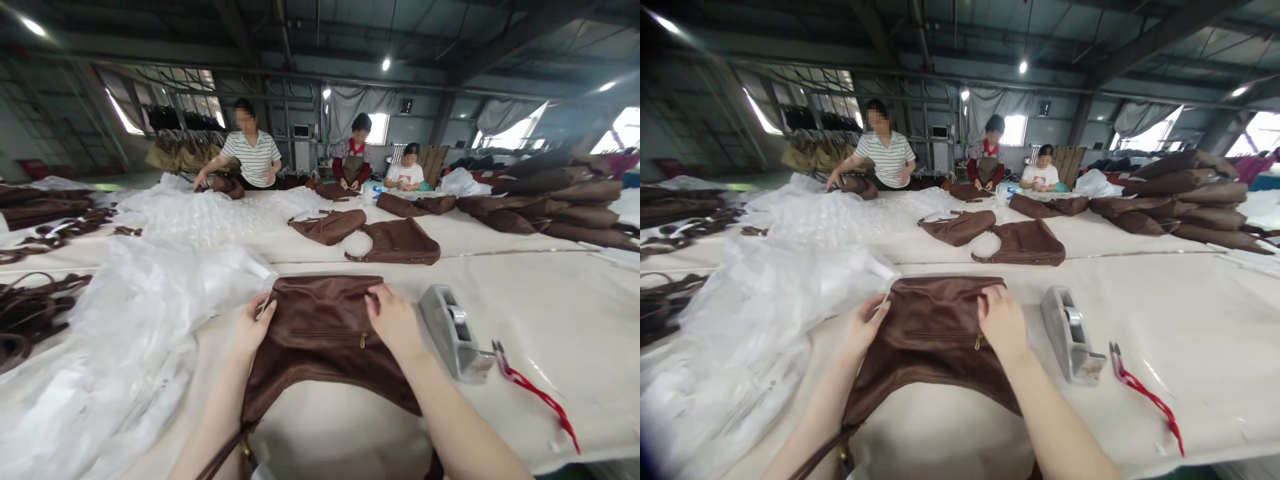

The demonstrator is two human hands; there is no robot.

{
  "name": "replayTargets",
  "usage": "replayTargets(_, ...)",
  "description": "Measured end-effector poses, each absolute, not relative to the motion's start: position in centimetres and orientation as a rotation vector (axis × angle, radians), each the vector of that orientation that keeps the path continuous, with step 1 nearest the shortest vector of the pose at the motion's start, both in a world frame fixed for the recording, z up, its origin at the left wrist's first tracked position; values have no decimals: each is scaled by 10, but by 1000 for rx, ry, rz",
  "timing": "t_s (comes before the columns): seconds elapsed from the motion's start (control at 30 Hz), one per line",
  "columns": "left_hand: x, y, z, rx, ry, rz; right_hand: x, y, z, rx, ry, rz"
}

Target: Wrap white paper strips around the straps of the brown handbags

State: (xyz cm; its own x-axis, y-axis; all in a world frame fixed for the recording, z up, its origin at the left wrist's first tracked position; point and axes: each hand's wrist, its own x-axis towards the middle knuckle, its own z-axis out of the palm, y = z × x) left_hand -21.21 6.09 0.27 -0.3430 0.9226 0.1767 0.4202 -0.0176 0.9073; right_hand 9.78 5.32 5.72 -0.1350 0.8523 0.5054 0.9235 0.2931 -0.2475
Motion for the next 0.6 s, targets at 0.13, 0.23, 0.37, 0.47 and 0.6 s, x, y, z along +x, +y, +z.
replayTargets(0.13, -200, 41, 37, 1736, 1672, 1283, 171, 46, 37, -2163, -2132, -193)
replayTargets(0.23, -189, 17, 78, 2032, 1498, 1065, 200, 39, 0, -2240, -2173, -182)
replayTargets(0.37, -169, -14, 143, 2214, 1263, 903, 213, 32, -16, -2149, -2200, -187)
replayTargets(0.47, -137, -15, 163, 2026, 993, 898, 205, 34, 8, -1983, -2021, -185)
replayTargets(0.6, -78, 15, 114, 1518, 897, 789, 167, 40, 44, -1404, -1946, -27)
